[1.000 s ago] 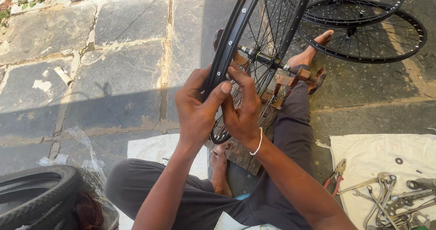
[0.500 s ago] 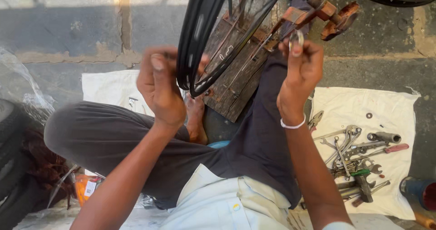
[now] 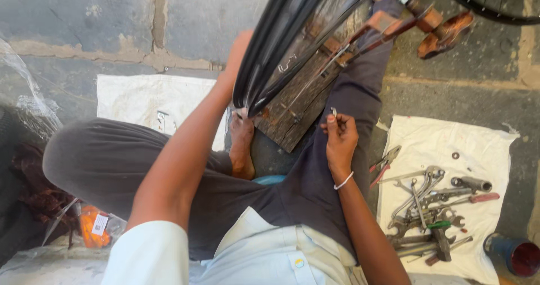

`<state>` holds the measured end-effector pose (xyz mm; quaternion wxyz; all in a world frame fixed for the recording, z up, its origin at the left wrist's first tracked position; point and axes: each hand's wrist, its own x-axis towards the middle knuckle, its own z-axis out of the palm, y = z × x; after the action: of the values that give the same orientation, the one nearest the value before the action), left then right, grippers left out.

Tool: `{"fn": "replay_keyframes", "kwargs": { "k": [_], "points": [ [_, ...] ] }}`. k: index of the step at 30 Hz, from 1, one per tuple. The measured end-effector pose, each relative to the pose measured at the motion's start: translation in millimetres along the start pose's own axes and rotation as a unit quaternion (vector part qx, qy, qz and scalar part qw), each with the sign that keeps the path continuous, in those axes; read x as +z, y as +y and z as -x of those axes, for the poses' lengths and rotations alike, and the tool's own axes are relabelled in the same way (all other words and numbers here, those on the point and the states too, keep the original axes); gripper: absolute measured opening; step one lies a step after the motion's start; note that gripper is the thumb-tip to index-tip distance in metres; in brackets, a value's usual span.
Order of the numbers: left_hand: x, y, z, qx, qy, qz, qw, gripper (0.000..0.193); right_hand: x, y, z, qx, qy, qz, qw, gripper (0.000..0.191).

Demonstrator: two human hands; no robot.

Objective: The person sits on the floor and uses their hands to insert metal spokes and screw on spoke nipples to the rim of a bicycle wheel.

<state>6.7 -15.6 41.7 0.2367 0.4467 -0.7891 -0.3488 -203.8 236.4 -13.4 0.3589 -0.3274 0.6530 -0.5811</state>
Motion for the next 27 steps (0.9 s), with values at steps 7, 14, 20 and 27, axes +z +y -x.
{"fn": "replay_keyframes", "kwargs": {
  "k": [7, 14, 20, 27],
  "points": [
    [36, -29, 19, -0.123, -0.078, -0.094, 0.985, 0.035, 4, -10, -1, 0.034, 0.007, 0.012, 0.999, 0.023],
    [21, -2, 22, -0.163, -0.077, -0.104, 0.978, 0.059, 19, -7, -4, 0.021, -0.022, 0.059, 0.998, 0.026],
    [24, -10, 23, -0.166, -0.076, -0.092, 0.979, 0.061, 16, -9, -2, 0.023, -0.023, 0.065, 0.997, 0.025],
    [29, -14, 23, -0.162, -0.073, -0.092, 0.980, 0.060, 15, -6, -2, 0.025, -0.020, 0.060, 0.998, 0.025]
  ]
}}
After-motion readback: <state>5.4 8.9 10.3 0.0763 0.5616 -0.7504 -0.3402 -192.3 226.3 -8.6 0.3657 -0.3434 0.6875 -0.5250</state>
